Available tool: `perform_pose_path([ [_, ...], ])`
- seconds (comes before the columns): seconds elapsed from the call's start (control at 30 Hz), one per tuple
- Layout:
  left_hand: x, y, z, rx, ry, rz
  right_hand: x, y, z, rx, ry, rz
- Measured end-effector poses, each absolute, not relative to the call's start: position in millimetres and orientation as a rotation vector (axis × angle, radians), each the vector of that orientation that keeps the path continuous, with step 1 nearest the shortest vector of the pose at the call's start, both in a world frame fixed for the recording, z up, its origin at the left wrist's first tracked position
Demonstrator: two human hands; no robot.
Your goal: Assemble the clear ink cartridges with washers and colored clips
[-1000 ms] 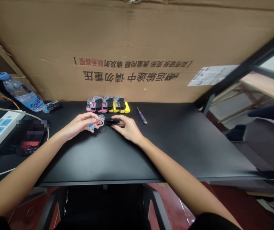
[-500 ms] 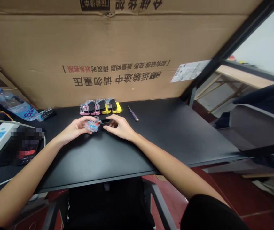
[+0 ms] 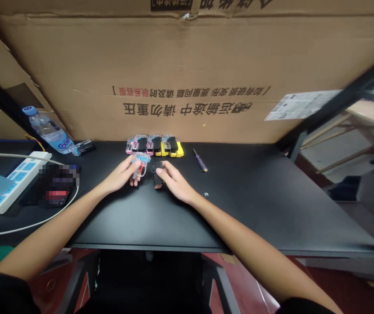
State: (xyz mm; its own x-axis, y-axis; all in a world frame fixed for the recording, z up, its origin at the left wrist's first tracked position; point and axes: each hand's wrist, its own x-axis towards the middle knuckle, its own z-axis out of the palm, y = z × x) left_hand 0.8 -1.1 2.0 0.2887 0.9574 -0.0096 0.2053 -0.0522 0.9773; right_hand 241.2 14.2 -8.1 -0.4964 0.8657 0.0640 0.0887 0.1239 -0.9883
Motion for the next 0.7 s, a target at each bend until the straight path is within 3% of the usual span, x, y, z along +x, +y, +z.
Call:
perform_pose_path([
  [0.7, 11, -8, -10, 1.465, 1.036, 0.944, 235, 8, -14, -0.863, -1.694, 1.505],
])
